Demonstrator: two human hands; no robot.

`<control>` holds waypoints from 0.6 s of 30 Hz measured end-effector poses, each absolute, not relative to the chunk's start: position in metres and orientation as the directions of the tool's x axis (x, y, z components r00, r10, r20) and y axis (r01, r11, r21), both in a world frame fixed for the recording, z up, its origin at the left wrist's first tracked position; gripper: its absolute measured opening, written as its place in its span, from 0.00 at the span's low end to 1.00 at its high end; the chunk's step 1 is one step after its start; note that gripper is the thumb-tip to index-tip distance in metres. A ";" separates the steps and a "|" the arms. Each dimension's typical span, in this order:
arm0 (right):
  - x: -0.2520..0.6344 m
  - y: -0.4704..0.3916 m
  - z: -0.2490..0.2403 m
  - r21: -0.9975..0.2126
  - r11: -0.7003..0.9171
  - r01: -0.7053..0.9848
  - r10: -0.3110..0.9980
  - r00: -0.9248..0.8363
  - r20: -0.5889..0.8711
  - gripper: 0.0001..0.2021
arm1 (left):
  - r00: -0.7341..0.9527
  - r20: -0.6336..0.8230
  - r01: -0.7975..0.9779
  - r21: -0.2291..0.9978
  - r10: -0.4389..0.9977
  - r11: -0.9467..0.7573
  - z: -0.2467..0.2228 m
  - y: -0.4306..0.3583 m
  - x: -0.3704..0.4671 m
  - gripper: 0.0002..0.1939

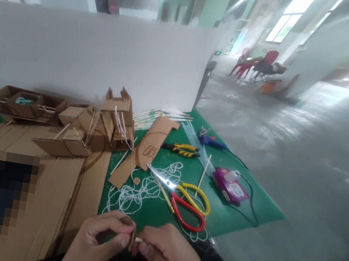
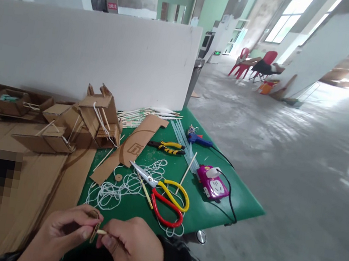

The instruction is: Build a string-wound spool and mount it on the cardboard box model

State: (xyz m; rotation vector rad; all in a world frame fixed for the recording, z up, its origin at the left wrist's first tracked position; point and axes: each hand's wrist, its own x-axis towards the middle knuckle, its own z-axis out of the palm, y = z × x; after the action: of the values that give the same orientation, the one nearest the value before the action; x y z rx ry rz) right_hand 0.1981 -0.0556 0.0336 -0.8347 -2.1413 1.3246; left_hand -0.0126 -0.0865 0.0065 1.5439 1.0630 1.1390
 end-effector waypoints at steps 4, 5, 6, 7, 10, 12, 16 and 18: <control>0.199 -0.062 0.032 -0.801 0.448 0.397 0.756 -0.646 0.103 0.20 | 0.242 0.281 0.279 0.896 0.929 -0.344 0.020 -0.089 -0.012 0.08; 0.198 -0.064 0.031 -0.757 0.482 0.442 0.769 -0.627 0.124 0.18 | 0.239 0.308 0.298 0.879 0.921 -0.371 0.022 -0.089 -0.011 0.09; 0.196 -0.066 0.029 -0.709 0.514 0.483 0.778 -0.611 0.148 0.17 | 0.233 0.331 0.309 0.866 0.914 -0.393 0.023 -0.090 -0.010 0.09; 0.195 -0.068 0.028 -0.662 0.540 0.519 0.783 -0.598 0.171 0.15 | 0.229 0.351 0.314 0.856 0.908 -0.410 0.024 -0.090 -0.009 0.09; 0.193 -0.072 0.029 -0.599 0.564 0.569 0.788 -0.587 0.184 0.10 | 0.217 0.379 0.321 0.842 0.900 -0.432 0.020 -0.091 -0.006 0.08; 0.194 -0.072 0.033 -0.667 0.499 0.554 0.793 -0.601 0.095 0.10 | 0.231 0.375 0.334 0.836 0.898 -0.435 0.016 -0.093 -0.006 0.07; 0.204 -0.061 0.041 -0.890 0.210 0.404 0.698 -0.700 -0.153 0.14 | 0.260 0.372 0.343 0.827 0.891 -0.446 0.012 -0.100 -0.009 0.07; 0.210 -0.055 0.044 -0.952 0.074 0.298 0.609 -0.769 -0.194 0.17 | 0.280 0.371 0.340 0.824 0.885 -0.453 0.013 -0.106 -0.009 0.07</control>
State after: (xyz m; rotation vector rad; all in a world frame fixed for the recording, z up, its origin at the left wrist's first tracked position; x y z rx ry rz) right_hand 0.2099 -0.0548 0.0435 -0.9139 -2.0976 1.7552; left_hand -0.0094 -0.1059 0.0131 1.9356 1.0977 1.1368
